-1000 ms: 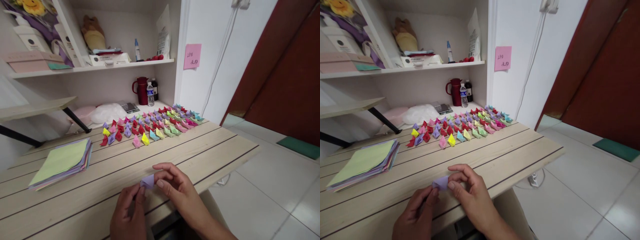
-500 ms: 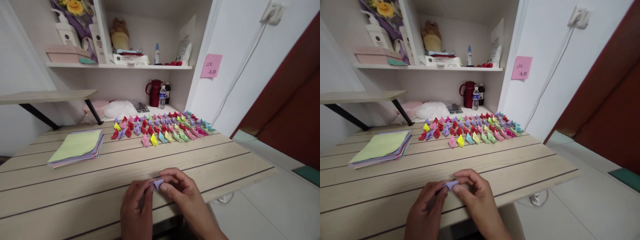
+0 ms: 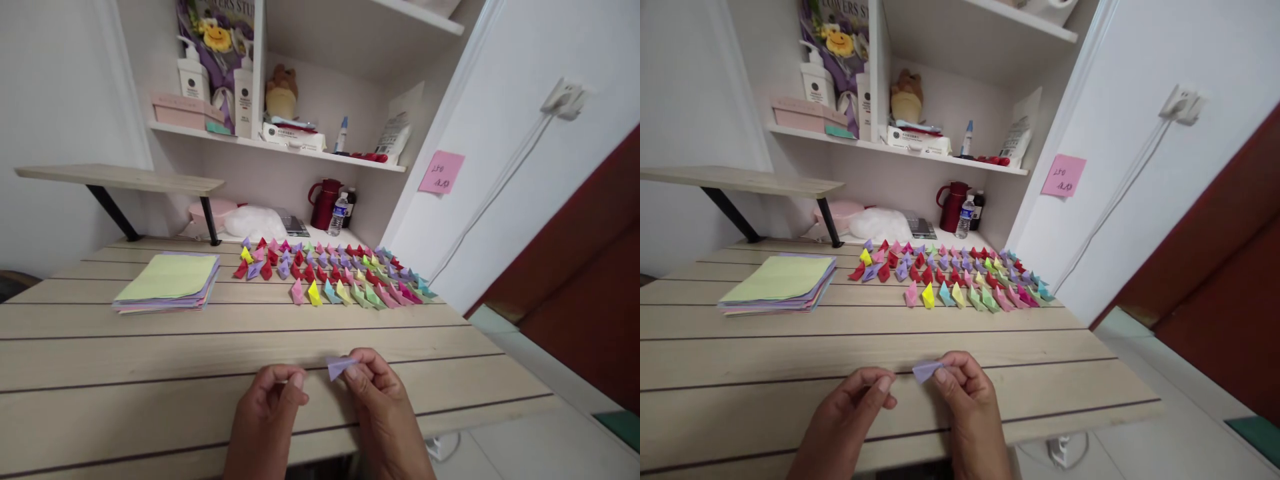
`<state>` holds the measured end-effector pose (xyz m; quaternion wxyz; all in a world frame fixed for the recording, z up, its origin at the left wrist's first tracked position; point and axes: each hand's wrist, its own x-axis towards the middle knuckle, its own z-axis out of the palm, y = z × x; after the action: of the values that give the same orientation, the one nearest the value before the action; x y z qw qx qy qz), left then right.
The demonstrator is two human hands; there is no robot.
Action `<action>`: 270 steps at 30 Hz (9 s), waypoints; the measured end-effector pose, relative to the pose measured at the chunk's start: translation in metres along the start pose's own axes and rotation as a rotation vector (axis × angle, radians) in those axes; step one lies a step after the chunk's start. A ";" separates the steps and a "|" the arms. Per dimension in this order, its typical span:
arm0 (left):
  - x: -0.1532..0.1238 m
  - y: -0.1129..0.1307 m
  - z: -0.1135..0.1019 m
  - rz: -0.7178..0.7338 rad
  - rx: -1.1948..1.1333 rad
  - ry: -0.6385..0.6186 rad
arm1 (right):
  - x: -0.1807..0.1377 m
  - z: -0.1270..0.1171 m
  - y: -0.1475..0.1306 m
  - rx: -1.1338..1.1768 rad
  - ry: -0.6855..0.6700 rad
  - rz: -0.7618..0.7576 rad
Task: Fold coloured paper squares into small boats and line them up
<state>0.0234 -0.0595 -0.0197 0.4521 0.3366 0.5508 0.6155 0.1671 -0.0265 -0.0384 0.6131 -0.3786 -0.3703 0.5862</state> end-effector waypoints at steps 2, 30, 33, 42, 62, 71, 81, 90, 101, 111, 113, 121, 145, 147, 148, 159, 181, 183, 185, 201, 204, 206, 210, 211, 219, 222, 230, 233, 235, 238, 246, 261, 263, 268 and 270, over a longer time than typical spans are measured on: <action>-0.002 0.000 0.000 -0.085 -0.044 -0.083 | 0.000 -0.002 -0.001 0.018 -0.023 0.007; 0.006 -0.011 0.002 -0.179 -0.266 -0.272 | -0.007 0.006 -0.001 -0.271 -0.161 -0.106; 0.005 -0.001 0.002 -0.221 -0.305 -0.306 | -0.008 0.005 0.000 -0.307 -0.157 -0.113; 0.005 0.011 0.004 -0.342 -0.422 -0.240 | -0.007 -0.001 -0.001 -0.413 -0.225 -0.313; 0.003 0.012 0.003 -0.355 -0.441 -0.268 | -0.020 0.015 -0.004 -0.626 -0.192 -0.399; 0.009 0.007 -0.002 -0.397 -0.416 -0.267 | -0.020 0.019 -0.006 -0.690 -0.161 -0.434; 0.014 -0.001 -0.005 -0.395 -0.380 -0.301 | -0.018 0.021 -0.004 -0.740 -0.164 -0.591; 0.017 -0.004 -0.012 -0.332 -0.343 -0.454 | -0.015 0.022 -0.003 -0.801 -0.163 -0.685; 0.020 0.000 -0.016 -0.350 -0.352 -0.548 | -0.007 0.015 -0.038 -0.780 -0.457 -0.553; 0.018 -0.003 -0.014 -0.332 -0.445 -0.471 | -0.007 0.011 -0.032 -0.823 -0.465 -0.617; 0.019 -0.004 -0.013 -0.323 -0.457 -0.459 | -0.008 0.012 -0.031 -0.862 -0.482 -0.657; 0.019 0.002 -0.012 -0.347 -0.469 -0.455 | -0.011 0.015 -0.032 -0.862 -0.504 -0.685; 0.011 0.001 -0.008 -0.324 -0.410 -0.394 | -0.013 0.016 -0.024 -0.718 -0.508 -0.491; 0.011 0.001 -0.008 -0.317 -0.402 -0.404 | -0.012 0.016 -0.023 -0.707 -0.503 -0.500; 0.010 0.001 -0.008 -0.319 -0.395 -0.408 | -0.012 0.015 -0.023 -0.705 -0.496 -0.506; 0.012 0.004 -0.006 -0.369 -0.416 -0.338 | -0.010 0.010 -0.014 -0.829 -0.420 -0.666; 0.007 -0.011 -0.006 -0.168 -0.237 -0.305 | 0.000 0.010 -0.014 -0.937 -0.244 -0.857; 0.004 -0.021 -0.003 0.090 -0.029 -0.163 | 0.002 0.009 -0.012 -0.950 -0.223 -0.894; 0.003 -0.030 -0.001 0.420 0.251 -0.013 | 0.003 0.008 -0.011 -0.963 -0.218 -0.924; 0.015 -0.029 -0.016 1.023 0.865 -0.026 | 0.002 0.010 -0.006 -1.089 -0.234 -0.990; 0.011 -0.029 -0.012 0.933 0.776 0.047 | 0.003 0.011 -0.007 -1.086 -0.271 -0.919; 0.006 -0.027 -0.008 0.817 0.678 0.094 | 0.003 0.011 -0.009 -1.065 -0.297 -0.851; -0.001 -0.017 -0.002 0.487 0.545 0.121 | 0.003 0.011 -0.012 -1.053 -0.335 -0.685; -0.001 -0.014 -0.002 0.408 0.528 0.119 | 0.003 0.011 -0.013 -1.052 -0.345 -0.653; 0.006 -0.005 -0.015 0.254 0.484 0.033 | 0.004 0.011 -0.016 -1.053 -0.427 -0.600; 0.009 -0.012 -0.019 0.331 0.530 0.011 | 0.003 0.011 -0.013 -1.086 -0.416 -0.681; 0.012 -0.015 -0.012 0.536 0.647 -0.038 | 0.002 0.010 -0.011 -1.111 -0.429 -0.756; 0.010 -0.016 -0.013 0.505 0.655 0.005 | 0.002 0.011 -0.012 -1.115 -0.427 -0.740; 0.010 -0.018 -0.015 0.480 0.666 0.009 | 0.001 0.011 -0.013 -1.111 -0.433 -0.725; 0.011 -0.021 -0.017 0.457 0.673 -0.004 | 0.002 0.010 -0.012 -1.097 -0.444 -0.703; 0.012 -0.019 -0.018 0.504 0.666 -0.020 | 0.004 0.007 -0.013 -1.052 -0.466 -0.667; 0.015 -0.017 -0.011 0.510 0.700 0.006 | 0.008 0.010 -0.009 -1.093 -0.455 -0.644; 0.015 -0.016 -0.011 0.485 0.700 0.011 | 0.008 0.010 -0.010 -1.111 -0.486 -0.610; 0.014 -0.011 -0.011 0.443 0.688 -0.011 | 0.010 0.012 -0.012 -1.154 -0.516 -0.564; 0.013 -0.011 -0.011 0.418 0.687 -0.022 | 0.010 0.012 -0.012 -1.158 -0.519 -0.556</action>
<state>0.0105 -0.0519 -0.0334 0.1841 0.5795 0.6392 0.4708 0.1623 -0.0166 -0.0224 0.3314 -0.3834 -0.8416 0.1867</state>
